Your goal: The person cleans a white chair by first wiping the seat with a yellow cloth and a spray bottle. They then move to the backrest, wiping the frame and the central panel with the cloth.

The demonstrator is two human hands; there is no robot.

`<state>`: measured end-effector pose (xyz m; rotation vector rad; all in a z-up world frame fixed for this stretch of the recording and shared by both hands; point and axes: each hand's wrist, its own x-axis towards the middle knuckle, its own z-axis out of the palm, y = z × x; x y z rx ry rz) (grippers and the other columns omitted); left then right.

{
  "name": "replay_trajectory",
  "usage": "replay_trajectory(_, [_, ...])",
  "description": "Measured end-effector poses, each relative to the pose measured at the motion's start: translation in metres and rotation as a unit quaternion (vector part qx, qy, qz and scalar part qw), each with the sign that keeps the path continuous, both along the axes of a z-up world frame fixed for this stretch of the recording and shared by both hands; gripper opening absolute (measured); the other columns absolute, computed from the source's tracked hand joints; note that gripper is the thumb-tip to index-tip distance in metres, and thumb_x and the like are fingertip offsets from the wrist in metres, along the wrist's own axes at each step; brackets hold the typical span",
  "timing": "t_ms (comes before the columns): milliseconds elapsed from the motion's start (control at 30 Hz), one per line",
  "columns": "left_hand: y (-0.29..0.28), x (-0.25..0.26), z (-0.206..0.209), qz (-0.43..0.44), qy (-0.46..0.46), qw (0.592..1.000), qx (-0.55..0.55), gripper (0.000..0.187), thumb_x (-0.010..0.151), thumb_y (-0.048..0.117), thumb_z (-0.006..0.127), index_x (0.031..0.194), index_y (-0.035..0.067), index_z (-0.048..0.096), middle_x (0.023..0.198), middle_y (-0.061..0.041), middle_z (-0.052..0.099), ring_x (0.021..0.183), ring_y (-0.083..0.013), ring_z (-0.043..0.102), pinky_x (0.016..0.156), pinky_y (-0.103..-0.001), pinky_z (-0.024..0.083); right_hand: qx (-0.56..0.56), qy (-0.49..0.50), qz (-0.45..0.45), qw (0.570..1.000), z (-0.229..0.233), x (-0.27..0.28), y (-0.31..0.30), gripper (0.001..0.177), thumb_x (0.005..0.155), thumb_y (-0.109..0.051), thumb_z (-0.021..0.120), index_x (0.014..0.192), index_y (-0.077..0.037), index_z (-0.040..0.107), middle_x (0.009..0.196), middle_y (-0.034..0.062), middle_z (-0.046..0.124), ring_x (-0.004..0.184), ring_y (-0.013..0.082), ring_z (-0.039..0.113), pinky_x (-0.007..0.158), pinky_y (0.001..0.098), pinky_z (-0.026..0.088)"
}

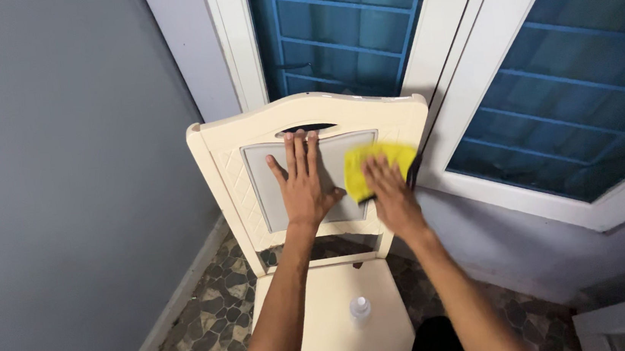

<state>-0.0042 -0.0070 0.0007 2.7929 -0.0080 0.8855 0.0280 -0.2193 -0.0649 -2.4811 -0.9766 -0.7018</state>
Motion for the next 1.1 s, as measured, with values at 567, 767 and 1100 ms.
replay_trajectory(567, [0.000,0.011,-0.015,-0.002,-0.038,0.999,0.001,0.149,0.043,0.054,0.094,0.164,0.013,0.017,0.171,-0.012,0.020,0.160,-0.0307,0.009,0.123,-0.070,-0.002,-0.007,0.018,0.017,1.000,-0.037,-0.017,-0.013,0.082,0.079,0.003,0.063,0.156,-0.002,0.036,0.164,0.0130,0.035,0.154,0.0323,0.027,0.126,0.0509,0.019])
replay_trajectory(767, [0.002,0.015,-0.016,-0.017,-0.037,0.999,-0.017,0.152,0.040,0.056,0.095,0.163,0.012,0.017,0.170,-0.014,0.020,0.159,-0.0322,0.009,0.122,-0.072,-0.003,-0.137,0.054,-0.036,0.988,-0.102,-0.052,-0.070,0.080,0.080,0.011,0.055,0.156,-0.009,0.038,0.162,0.0034,0.041,0.153,0.0203,0.032,0.127,0.0446,0.022])
replay_trajectory(1100, [0.014,-0.001,-0.035,-0.056,-0.057,0.997,0.010,0.123,0.072,0.054,0.084,0.166,0.016,0.014,0.172,-0.016,0.011,0.159,-0.0351,0.008,0.123,-0.067,0.002,-0.086,-0.007,-0.058,0.995,-0.062,-0.033,-0.023,0.076,0.081,0.010,0.054,0.154,-0.008,0.042,0.162,0.0065,0.042,0.152,0.0259,0.034,0.126,0.0495,0.020])
